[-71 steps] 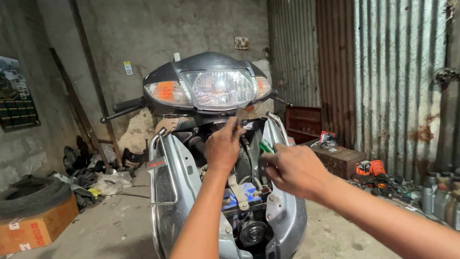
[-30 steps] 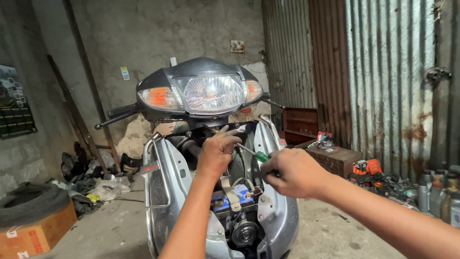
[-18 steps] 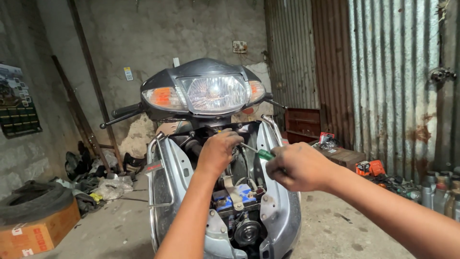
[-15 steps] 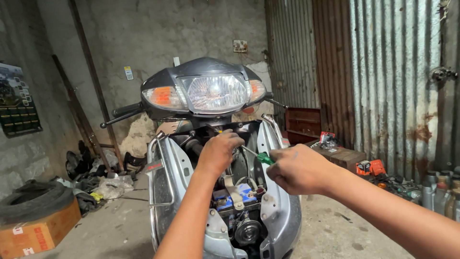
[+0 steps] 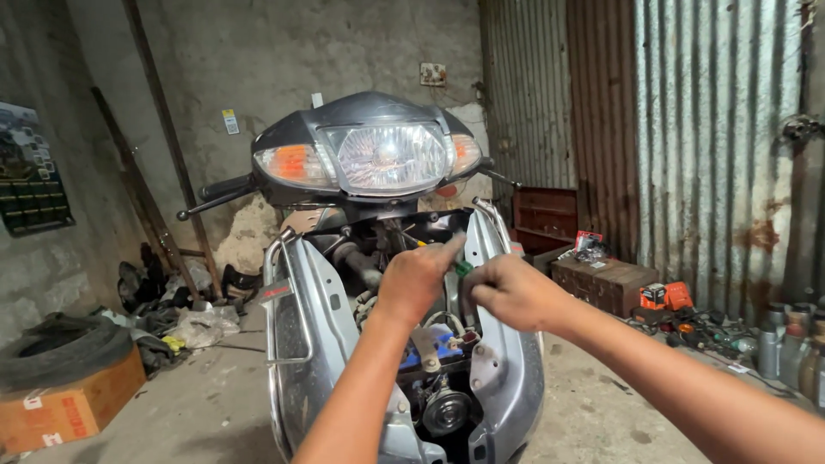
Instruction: Repair or adjust the front panel and wiring of a scooter using a screwdriver.
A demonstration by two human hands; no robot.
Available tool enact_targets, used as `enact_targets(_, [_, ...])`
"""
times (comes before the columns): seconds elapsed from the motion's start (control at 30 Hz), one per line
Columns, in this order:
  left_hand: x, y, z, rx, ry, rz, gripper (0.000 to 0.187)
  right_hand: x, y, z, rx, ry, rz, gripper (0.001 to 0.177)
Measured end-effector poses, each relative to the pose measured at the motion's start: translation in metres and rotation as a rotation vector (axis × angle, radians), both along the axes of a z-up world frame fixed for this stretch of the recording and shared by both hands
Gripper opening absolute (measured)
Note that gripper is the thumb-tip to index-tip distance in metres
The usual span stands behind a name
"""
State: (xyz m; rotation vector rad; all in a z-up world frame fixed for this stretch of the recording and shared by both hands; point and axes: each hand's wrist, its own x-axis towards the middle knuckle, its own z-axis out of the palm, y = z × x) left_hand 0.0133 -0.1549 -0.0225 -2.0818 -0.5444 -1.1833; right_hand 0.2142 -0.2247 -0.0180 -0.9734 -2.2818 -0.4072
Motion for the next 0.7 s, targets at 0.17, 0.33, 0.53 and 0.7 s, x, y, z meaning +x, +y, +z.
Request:
enact_targets(0.17, [0.006, -0.018, 0.0, 0.065, -0.02, 0.055, 0.064, -0.003, -0.005, 0.003, -1.047, 1.168, 0.532, 0.019])
enact_targets(0.33, [0.011, -0.015, -0.007, 0.068, -0.027, -0.028, 0.062, -0.007, 0.008, -0.007, -0.872, 0.995, 0.458, 0.023])
enact_targets(0.53, [-0.016, -0.052, 0.007, -0.287, -0.106, 0.082, 0.049, 0.006, 0.028, -0.009, -0.736, 0.856, 0.266, 0.026])
enact_targets(0.7, [-0.038, -0.082, 0.001, -1.142, 0.098, 0.284, 0.05, 0.028, 0.039, -0.019, -0.73, 0.902, 0.213, 0.024])
